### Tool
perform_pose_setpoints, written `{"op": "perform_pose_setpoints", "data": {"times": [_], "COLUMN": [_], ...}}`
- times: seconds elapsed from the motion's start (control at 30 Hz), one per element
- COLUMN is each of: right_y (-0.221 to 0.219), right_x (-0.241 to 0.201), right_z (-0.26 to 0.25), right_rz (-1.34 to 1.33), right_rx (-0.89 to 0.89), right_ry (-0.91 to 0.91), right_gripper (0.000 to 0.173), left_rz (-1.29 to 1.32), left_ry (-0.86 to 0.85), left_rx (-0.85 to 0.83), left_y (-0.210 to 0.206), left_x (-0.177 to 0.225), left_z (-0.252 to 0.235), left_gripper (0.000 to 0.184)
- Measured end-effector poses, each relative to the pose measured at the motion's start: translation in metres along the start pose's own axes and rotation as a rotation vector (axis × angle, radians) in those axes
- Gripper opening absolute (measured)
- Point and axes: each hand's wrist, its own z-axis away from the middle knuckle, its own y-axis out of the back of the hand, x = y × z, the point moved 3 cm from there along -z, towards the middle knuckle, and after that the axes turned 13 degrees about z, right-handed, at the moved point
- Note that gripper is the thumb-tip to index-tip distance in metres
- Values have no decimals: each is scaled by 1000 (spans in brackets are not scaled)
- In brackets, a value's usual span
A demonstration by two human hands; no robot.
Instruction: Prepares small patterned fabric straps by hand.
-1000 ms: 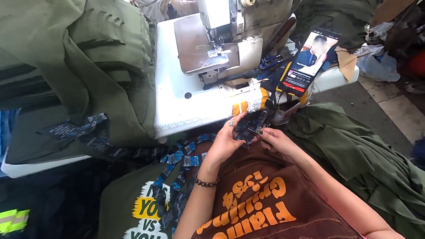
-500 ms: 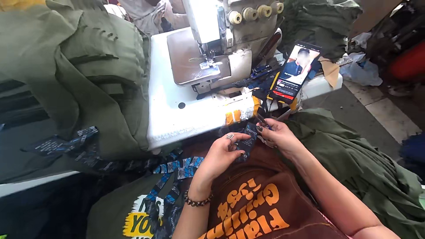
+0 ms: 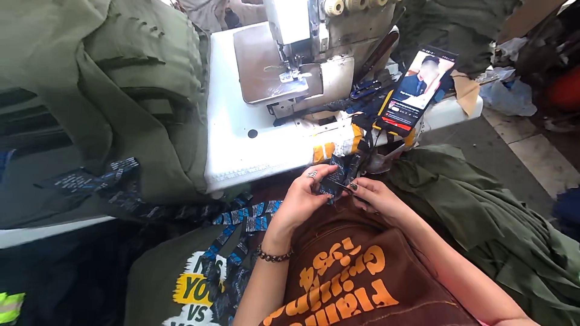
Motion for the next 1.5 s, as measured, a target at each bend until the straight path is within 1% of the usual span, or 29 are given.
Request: {"op": "perform_pose_setpoints", "data": {"times": [0.37,0.57,0.8,0.97,1.03,1.13,1.23,1.3,1.43,1.5], "right_y": [-6,-6,-6,-10,-10,-8,-6,-6,-10,-11], "right_x": [-4,-2,-2,-5,-4,-1,4,6,-7,-17], "right_z": [-4,-6,-6,-11,-13,-13,-11,-10,-8,-8], "right_rz": [-21,-8,-19,-29,-20,19,57,48,60,91], "right_rx": [-12,24,-11,-4,36,55,-13,-26,12,69], "right_ry": [28,77,26,20,36,40,-45,-58,-17,43], "right_gripper": [19,15,18,16,15,16,26,28,25,15], "left_rz": [-21,-30,-29,-36,-36,-41,-121,-143,-129,-98], "left_ry": [7,-1,24,27,30,40,96,109,94,46], "left_rx": [-8,-4,-5,-53,-61,-30,35,55,42,18], "left_y": [-3,-3,-2,-8,-9,-6,-4,-4,-9,-13], "left_x": [0,0,-1,-2,-3,-4,-2,0,1,5], "left_z": [0,0,0,-2,-2,-2,-3,-4,-3,-3], "left_gripper": [61,62,63,62,64,73,80,81,86,90]}}
